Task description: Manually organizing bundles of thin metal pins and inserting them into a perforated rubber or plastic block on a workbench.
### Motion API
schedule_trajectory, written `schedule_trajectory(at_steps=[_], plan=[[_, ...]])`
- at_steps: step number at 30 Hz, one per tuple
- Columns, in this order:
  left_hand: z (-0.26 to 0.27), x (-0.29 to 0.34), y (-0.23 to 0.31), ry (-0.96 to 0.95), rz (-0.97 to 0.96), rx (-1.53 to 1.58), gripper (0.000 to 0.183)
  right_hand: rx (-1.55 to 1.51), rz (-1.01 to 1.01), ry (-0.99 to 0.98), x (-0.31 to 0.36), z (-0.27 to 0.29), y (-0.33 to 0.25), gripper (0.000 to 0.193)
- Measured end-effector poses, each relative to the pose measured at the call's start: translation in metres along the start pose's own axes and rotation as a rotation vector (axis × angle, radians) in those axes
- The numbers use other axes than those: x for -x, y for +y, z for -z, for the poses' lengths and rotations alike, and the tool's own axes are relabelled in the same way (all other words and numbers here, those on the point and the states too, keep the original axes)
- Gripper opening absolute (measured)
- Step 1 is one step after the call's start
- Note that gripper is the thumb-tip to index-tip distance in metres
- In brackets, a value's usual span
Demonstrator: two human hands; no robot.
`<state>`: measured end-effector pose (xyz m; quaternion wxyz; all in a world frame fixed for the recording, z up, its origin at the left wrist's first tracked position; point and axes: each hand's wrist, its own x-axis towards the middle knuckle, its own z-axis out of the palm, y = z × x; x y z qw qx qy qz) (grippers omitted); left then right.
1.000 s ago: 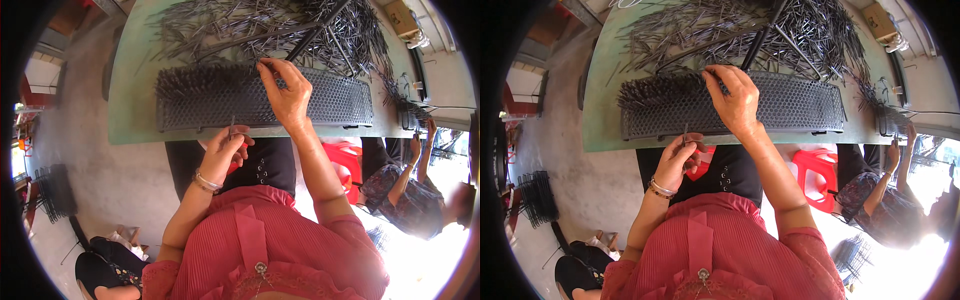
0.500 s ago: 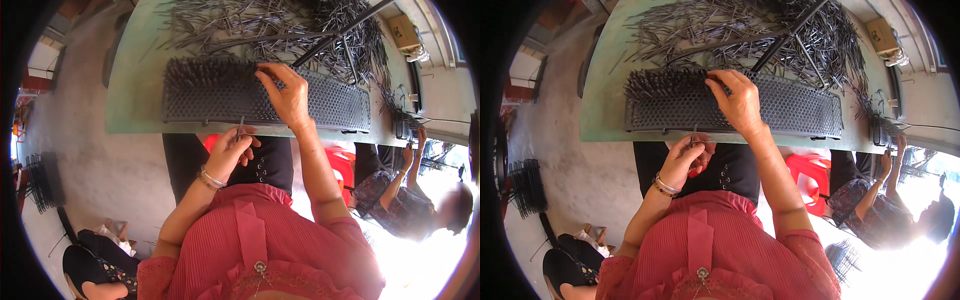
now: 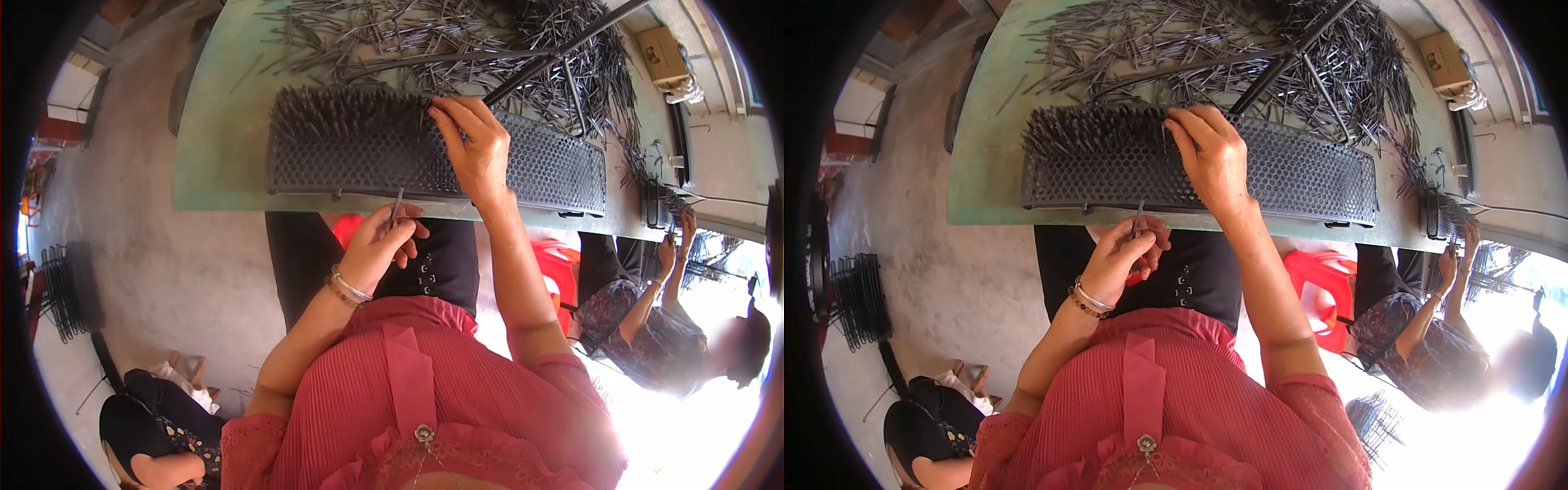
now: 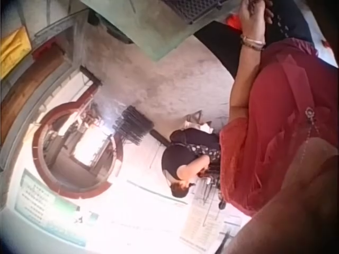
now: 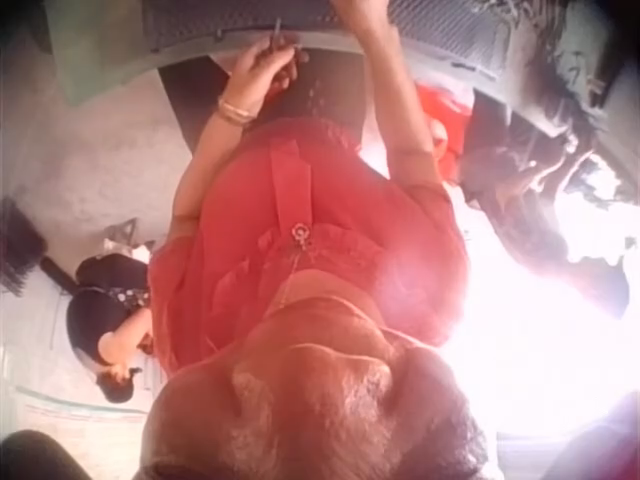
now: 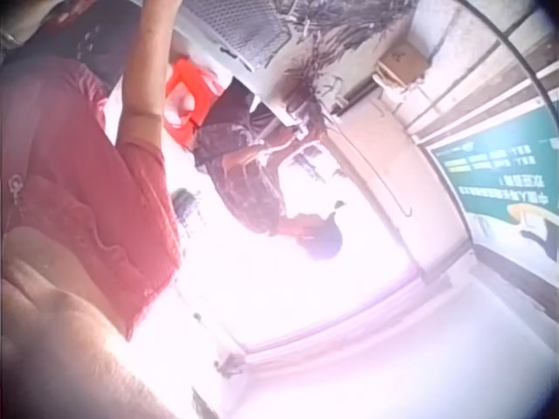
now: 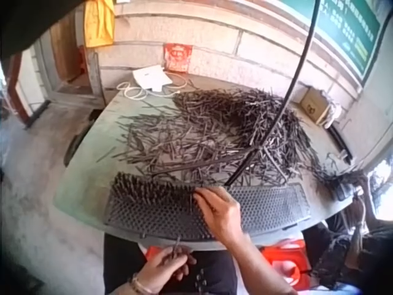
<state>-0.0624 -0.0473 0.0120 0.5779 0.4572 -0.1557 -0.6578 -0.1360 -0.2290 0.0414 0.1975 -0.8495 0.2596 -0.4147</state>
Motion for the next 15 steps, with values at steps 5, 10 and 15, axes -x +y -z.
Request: schedule_trajectory(at_steps=[5,10,15], plan=[[-0.0013,0.0009,-0.0003,0.000,0.003,-0.015,0.023,0.029,0.015,-0.075,-0.0016,-0.0018,0.0054,0.013],[0.0007,0.0016,-0.0038,0.014,0.014,-0.009,0.023,-0.020,-0.051,-0.151,-0.0031,0.0015,0.0041,0.015],[0.0022,0.0011,-0.0055,-0.004,0.005,-0.003,0.022,0.104,0.041,-0.244,-0.0108,0.0031,0.0070,0.020]])
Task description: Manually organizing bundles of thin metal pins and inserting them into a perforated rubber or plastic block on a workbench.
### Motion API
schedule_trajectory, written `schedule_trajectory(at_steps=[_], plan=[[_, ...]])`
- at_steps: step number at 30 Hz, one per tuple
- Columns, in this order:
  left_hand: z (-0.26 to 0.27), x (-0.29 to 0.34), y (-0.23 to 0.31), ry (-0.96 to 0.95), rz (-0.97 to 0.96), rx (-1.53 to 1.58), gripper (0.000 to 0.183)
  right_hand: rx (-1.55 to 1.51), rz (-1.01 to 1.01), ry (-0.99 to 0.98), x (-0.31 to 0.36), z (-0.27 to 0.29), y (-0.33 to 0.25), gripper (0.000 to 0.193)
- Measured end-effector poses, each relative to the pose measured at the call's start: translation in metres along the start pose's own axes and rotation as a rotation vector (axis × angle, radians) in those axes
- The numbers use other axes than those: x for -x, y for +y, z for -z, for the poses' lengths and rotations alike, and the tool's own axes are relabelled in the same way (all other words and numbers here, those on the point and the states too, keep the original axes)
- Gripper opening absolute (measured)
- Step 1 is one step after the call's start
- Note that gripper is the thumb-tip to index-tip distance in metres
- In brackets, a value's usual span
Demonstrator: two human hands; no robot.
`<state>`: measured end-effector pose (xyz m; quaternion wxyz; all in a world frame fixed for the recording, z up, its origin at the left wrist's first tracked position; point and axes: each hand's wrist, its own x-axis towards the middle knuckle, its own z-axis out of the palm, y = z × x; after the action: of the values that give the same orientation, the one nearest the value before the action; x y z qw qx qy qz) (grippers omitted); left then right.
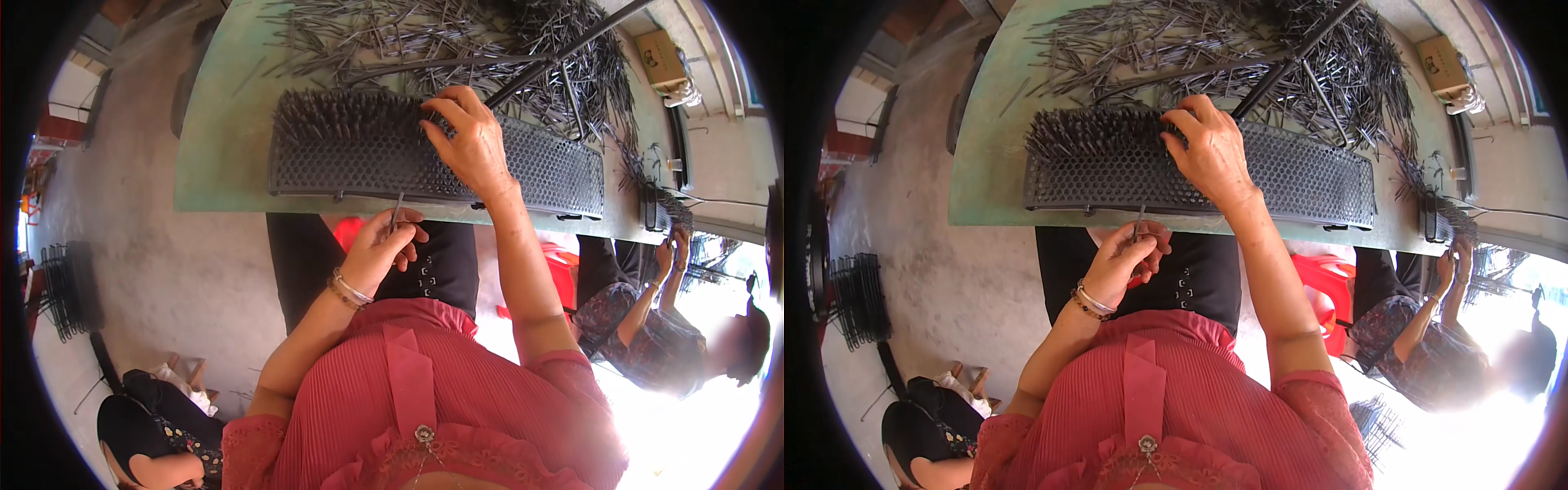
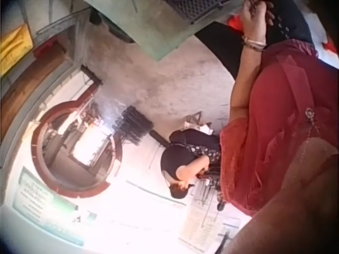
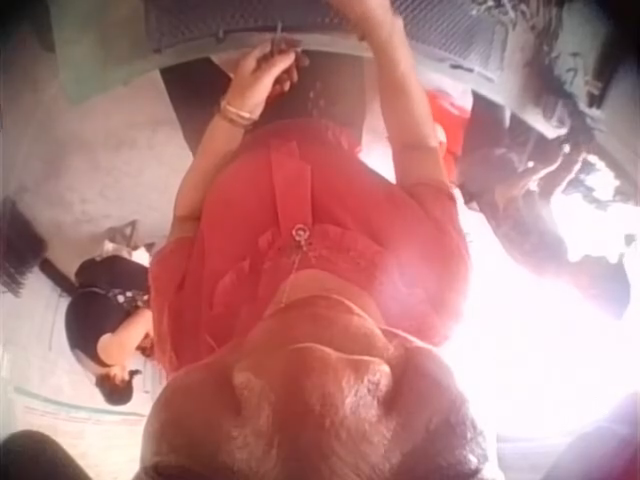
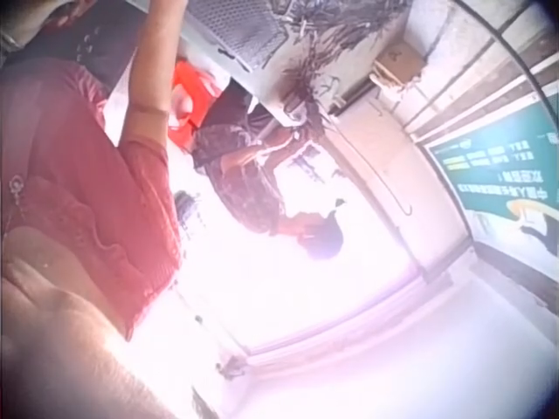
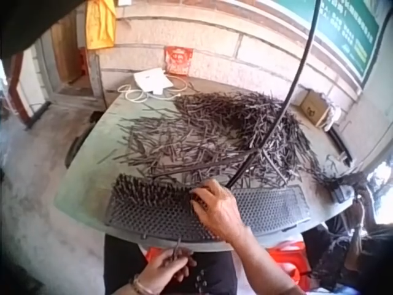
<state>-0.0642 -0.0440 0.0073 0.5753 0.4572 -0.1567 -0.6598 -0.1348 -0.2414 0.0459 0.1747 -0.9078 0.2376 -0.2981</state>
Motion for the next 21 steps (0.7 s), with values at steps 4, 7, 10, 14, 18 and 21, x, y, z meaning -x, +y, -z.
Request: schedule_trajectory(at_steps=[4,7,10,14,18,21], plan=[[0.001,0.001,0.002,0.014,0.004,0.000,0.022,0.158,0.051,-0.003,-0.003,0.000,-0.002,0.018],[0.006,0.000,-0.002,-0.006,-0.025,0.032,0.022,0.215,0.055,-0.065,-0.005,0.002,-0.007,0.017],[0.007,0.000,-0.001,-0.016,-0.023,0.038,0.022,0.248,0.029,-0.071,-0.002,0.001,-0.011,0.016],[0.006,0.000,0.000,-0.008,-0.016,0.052,0.022,0.248,0.065,0.028,0.001,-0.008,-0.013,0.013],[0.006,0.000,0.001,-0.015,-0.013,0.092,0.021,0.270,0.010,0.126,0.005,-0.017,-0.016,0.010],[0.008,0.001,0.001,-0.025,-0.014,0.125,0.021,0.196,-0.043,0.169,0.007,-0.022,-0.014,0.009]])
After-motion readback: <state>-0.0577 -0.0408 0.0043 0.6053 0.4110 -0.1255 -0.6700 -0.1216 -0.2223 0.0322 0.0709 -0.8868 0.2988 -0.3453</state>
